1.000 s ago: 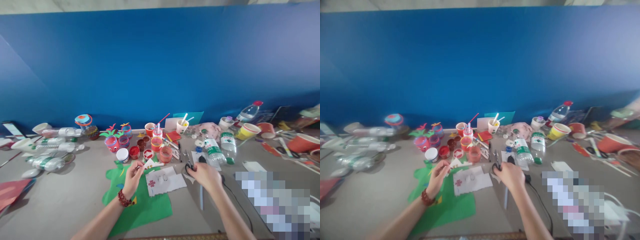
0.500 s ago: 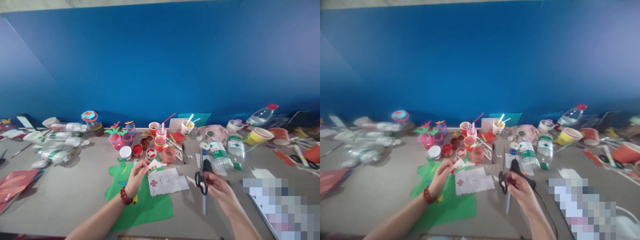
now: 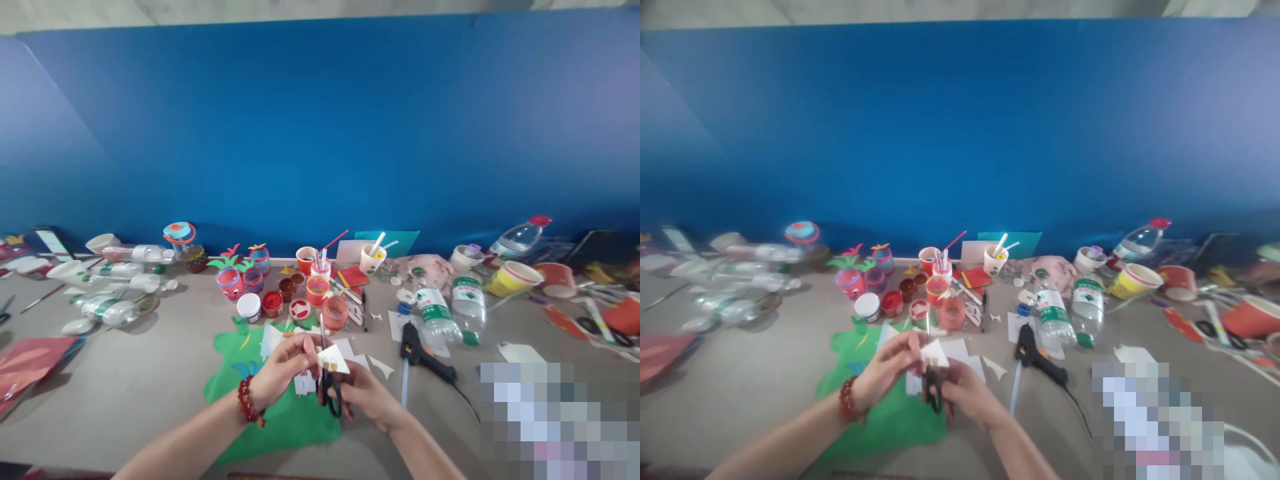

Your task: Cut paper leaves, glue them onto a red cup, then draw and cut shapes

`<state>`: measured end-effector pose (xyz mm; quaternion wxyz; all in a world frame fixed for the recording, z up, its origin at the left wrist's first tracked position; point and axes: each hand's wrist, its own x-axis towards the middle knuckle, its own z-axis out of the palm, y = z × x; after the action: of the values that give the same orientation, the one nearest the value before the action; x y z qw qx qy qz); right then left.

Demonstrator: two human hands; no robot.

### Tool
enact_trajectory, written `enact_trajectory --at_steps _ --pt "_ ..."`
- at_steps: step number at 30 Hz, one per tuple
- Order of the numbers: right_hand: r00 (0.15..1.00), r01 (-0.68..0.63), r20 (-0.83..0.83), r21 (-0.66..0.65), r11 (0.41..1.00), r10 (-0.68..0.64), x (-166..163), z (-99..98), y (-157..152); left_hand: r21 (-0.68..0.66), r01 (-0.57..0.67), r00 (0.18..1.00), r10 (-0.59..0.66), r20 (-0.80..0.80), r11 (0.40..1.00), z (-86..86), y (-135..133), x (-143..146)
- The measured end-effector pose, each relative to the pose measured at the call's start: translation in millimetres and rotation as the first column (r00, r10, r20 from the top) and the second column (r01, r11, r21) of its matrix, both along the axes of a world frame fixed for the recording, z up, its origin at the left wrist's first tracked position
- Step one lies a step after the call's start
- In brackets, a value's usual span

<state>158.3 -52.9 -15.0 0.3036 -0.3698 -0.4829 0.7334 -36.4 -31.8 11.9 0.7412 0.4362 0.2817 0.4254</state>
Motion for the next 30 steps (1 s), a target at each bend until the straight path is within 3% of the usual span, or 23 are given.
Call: enact_trajectory --at_steps 6,14,19,24,30 --pt "0.994 -0.004 -0.112 -0.093 0.996 -0.006 -1.3 -11.9 4.2 0.038 -0.161 0.987 0.161 -0.021 0.986 -1.8 2.9 12.7" --pt "0.992 0.127 -0.01 0.016 0.992 -0.127 -7.3 -8.6 -2.6 0.176 -0.292 0.934 0.32 -0.161 0.94 -4.5 -0.1 15.4" --pt "0.973 0.227 -0.056 0.03 0.974 -0.225 -1.6 -10.0 -12.9 0.254 -0.384 0.885 0.433 -0.172 0.887 -11.9 6.3 7.0" --pt "0.975 0.211 -0.111 0.181 0.961 -0.193 0.7 -14.4 -16.7 0.203 -0.447 0.869 0.477 -0.134 0.871 -16.6 12.2 4.7" --pt "0.973 0.232 -0.052 0.176 0.957 -0.226 -5.8 -13.9 -19.0 0.204 -0.458 0.867 0.485 -0.115 0.865 -24.4 13.6 7.7"
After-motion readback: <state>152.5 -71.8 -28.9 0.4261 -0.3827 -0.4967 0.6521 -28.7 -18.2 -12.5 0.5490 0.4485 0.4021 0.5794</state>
